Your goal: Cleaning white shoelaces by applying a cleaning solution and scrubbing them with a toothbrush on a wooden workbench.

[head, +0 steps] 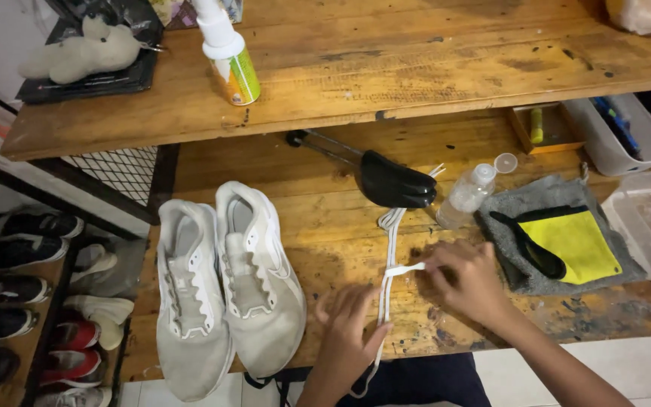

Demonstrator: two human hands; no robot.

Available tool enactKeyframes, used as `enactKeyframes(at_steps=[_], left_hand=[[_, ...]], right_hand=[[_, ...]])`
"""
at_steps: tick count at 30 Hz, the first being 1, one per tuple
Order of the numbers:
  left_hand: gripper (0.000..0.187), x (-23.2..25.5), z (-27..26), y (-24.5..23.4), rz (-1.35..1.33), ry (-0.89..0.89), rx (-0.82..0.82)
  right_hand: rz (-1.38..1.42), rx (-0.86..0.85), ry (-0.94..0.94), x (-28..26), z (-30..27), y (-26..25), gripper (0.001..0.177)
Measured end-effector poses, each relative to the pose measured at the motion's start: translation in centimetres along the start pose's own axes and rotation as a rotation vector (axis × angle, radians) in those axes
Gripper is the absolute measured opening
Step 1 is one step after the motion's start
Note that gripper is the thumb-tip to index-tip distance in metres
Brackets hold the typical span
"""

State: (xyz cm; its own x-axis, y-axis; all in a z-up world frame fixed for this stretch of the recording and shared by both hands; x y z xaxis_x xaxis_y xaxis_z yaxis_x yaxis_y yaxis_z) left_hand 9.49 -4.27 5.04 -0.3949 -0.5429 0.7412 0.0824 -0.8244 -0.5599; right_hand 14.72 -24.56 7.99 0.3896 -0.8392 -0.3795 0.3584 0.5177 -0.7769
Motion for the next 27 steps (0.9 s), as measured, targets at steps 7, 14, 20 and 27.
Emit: enactKeyframes(at_steps=[7, 14, 20, 27], left_hand=[[0.074, 0.2, 2.5, 2.5, 0.138, 0.114, -0.441], [0.115, -1.1, 2.5, 1.7, 0.107, 0.008, -0.495], [0.153, -2.2, 2.3, 2.0, 0.016, 0.041, -0.460], [0.162, -3.0, 2.2, 3.1, 0.053, 0.015, -0.539]], right_hand=[[-0.057, -0.044, 0.120, 1.5, -1.6, -1.9, 0.002], [0.002, -0.214, 0.077, -1.0, -1.1, 1.3, 0.013], [-0.067, -0.068, -0.152, -2.3, 0.7, 1.9, 0.023], [0.114, -0.119, -0.317, -4.9, -1.9, 3.0, 0.009]])
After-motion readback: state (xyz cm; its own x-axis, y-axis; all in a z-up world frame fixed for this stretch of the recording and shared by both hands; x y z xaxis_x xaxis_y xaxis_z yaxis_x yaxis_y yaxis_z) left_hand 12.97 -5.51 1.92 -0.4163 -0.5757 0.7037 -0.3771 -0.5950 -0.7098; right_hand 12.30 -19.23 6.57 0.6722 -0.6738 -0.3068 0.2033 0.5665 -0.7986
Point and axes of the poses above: each hand's wrist, its own z-axis towards the middle knuckle, its own y-axis out of the palm, x = y × z, the point moved 8 cm from there along z, towards the middle knuckle, and after that the axes turned 10 degrees about x, right-handed, at the moved point
